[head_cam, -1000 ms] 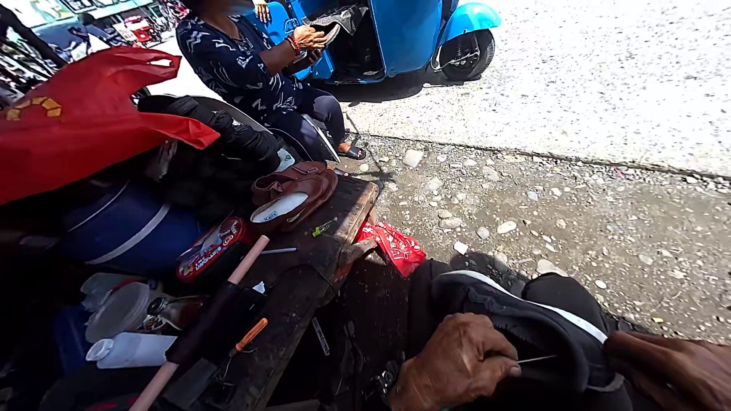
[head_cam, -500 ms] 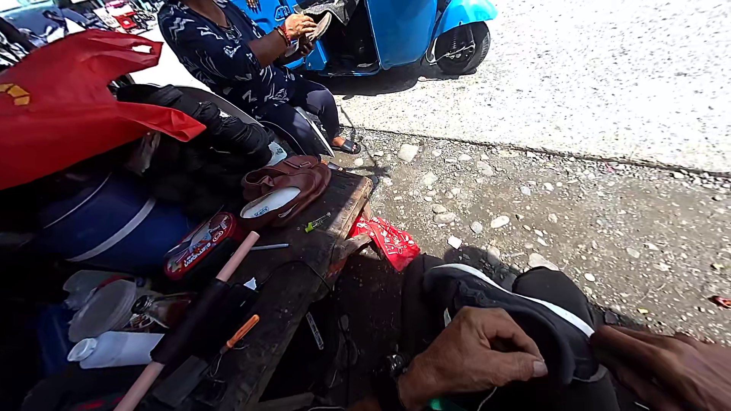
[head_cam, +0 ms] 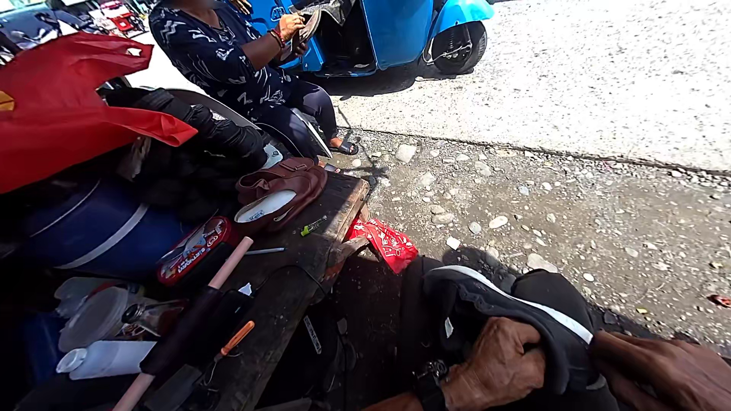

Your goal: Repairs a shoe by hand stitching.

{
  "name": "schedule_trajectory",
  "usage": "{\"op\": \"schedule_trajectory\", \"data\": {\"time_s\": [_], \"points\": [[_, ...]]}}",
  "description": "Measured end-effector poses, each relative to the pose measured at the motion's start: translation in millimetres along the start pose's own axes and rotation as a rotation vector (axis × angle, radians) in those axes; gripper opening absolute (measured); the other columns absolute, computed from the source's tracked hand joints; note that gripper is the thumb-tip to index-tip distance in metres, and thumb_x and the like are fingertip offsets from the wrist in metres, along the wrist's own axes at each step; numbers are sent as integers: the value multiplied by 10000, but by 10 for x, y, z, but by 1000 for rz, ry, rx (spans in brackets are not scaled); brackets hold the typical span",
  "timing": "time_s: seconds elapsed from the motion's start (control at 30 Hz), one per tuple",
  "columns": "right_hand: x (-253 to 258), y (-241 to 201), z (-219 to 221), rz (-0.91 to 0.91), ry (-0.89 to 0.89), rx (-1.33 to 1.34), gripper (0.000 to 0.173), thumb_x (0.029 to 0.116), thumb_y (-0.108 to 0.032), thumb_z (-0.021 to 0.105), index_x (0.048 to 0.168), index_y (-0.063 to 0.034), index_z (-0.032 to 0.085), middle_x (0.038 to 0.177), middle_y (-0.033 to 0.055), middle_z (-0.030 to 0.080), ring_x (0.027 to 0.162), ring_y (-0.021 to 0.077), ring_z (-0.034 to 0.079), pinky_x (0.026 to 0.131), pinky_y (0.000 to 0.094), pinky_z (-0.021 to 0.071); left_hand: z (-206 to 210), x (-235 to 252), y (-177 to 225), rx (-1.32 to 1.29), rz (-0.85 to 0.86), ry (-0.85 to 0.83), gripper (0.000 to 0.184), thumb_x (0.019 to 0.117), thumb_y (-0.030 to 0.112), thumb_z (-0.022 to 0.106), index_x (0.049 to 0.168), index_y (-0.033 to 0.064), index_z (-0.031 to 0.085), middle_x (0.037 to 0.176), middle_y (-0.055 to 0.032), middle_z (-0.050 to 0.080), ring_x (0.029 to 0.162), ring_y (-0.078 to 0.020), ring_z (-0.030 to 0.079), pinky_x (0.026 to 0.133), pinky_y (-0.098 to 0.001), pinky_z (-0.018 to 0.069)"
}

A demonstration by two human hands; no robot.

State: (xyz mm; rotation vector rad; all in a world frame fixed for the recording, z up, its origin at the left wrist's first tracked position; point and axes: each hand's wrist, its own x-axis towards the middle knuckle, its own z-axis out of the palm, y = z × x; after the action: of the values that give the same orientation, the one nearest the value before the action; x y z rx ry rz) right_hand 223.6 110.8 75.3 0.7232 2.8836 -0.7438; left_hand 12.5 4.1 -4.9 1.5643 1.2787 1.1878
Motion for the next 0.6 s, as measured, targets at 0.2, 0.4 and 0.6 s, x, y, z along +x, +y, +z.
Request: {"op": "schedule_trajectory", "data": {"time_s": [0.2,0.4,0.6], "points": [[-5,4,49,7,38,47,221,978,-172,590,903,22,664,740,222,663,641,421,672,524,602,486,67,-2,-55,-81,2,39,185,876,-40,616,697,-77,636,645,-132,608,629,-158,601,616,-316,486],[7,39,67,18,42,78,236,992,-186,587,928,26,670,734,224,661,637,418,666,536,599,488,27,26,-63,-72,-23,2,181,884,-30,619,711,-75,647,656,-134,617,642,-168,611,627,-332,494],[-7,26,65,28,52,96,229,991,-178,593,925,25,677,745,223,667,640,408,668,541,593,493,35,25,-51,-98,-43,-25,164,887,-38,613,736,-82,659,672,-138,629,656,-164,620,640,-331,501]]}}
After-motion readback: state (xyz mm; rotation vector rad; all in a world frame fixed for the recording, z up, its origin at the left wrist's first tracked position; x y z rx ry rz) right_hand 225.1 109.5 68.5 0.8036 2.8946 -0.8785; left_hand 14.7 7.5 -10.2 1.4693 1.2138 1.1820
